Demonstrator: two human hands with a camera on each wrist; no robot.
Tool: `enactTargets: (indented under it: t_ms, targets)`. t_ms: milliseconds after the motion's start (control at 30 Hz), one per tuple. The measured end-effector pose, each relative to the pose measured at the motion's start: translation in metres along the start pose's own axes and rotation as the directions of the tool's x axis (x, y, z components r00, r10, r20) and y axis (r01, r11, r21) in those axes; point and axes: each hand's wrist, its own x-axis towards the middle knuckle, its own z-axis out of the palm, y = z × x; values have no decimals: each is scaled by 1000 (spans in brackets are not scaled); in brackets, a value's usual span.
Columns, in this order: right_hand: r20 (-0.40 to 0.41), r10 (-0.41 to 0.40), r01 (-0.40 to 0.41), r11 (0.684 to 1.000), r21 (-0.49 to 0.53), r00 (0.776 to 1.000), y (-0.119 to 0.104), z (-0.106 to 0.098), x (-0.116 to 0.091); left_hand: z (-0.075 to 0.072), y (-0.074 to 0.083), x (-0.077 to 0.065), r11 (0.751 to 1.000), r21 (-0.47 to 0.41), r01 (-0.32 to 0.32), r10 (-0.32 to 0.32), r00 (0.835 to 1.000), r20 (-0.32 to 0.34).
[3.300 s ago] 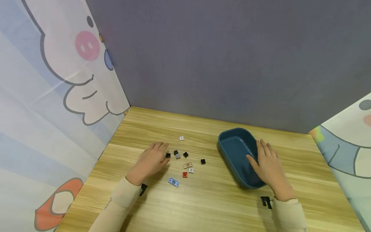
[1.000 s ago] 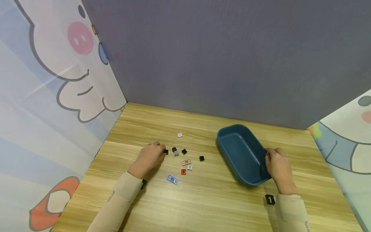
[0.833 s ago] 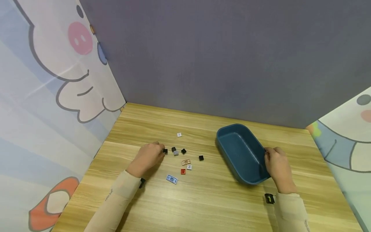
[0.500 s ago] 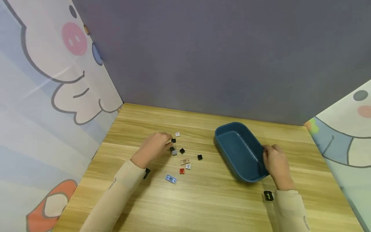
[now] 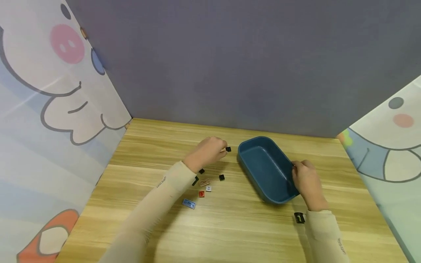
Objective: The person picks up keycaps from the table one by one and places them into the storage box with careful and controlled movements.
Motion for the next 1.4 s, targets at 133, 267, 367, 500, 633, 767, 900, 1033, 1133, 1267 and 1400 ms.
enactTargets:
  t_ms: [133,267,367,500,633,767,900,1033,1133,1267,1400]
  targets:
    - [-7,-1,1,1000,-3,1000,-2,1,1,10,11,24,999,-8,-31,31,1000,2]
    - [-16,-8,7,1000,-13,1000,-2,2,0,19,24,46,999,-17,-30,30,999,38]
    - [-26,-12,12,1000,-14,1000,-1,3,0,27,33,59,999,-32,-42,43,998,52]
    - [-34,-10,10,1000,-11,999,-1,3,0,39,42,71,997,-55,-53,57,996,62]
    - [-36,-6,6,1000,-9,999,-1,4,1,47,46,78,996,-72,-47,52,996,78]
    - [-36,-2,1,1000,-8,999,0,4,1,52,46,81,996,-76,-45,52,995,84]
    - [-26,11,-11,1000,-11,1000,0,4,1,58,45,83,994,-89,-57,63,996,68]
    - [-19,9,-9,1000,-14,1000,-1,4,1,62,44,83,994,-92,-62,67,996,62]
    - [-20,3,-3,1000,-16,1000,-1,4,1,64,43,83,994,-78,-70,74,995,61]
    - [-24,0,0,1000,-17,1000,-2,4,1,65,43,83,995,-70,-76,80,995,60]
    - [-24,1,-1,1000,-15,1000,-2,4,1,63,42,81,994,-78,-71,76,996,56]
